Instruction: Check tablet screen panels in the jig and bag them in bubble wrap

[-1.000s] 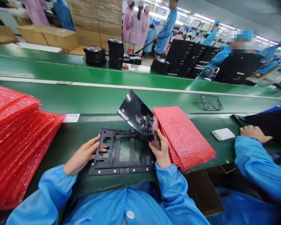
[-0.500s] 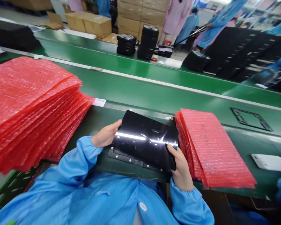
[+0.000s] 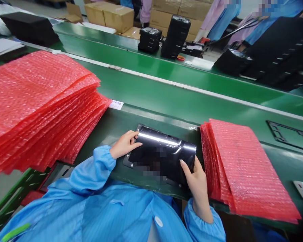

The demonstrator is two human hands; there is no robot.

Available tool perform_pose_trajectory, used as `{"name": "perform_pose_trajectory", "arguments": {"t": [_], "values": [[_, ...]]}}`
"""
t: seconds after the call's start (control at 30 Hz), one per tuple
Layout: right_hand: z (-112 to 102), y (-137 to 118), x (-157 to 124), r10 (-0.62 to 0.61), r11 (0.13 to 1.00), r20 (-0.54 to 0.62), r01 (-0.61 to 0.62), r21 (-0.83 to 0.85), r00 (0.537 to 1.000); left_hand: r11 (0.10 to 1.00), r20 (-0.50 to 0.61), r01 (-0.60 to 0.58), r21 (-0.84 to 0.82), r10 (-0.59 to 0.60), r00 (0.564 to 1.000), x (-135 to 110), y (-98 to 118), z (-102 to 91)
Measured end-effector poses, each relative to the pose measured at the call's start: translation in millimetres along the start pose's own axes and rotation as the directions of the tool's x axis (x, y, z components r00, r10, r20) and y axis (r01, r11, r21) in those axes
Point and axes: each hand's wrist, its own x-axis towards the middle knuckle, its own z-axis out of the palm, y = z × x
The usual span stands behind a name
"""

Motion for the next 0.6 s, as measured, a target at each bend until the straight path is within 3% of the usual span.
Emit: {"name": "perform_pose_trajectory", "arguments": {"t": [0.6], "values": [[3.1, 4.6, -0.9, -0.016, 1.0, -0.02, 0.016, -0.02, 1.0, 0.978, 0.061, -0.032, 0.208, 0.019, 0.998, -1.8, -0.9, -0.2]]}}
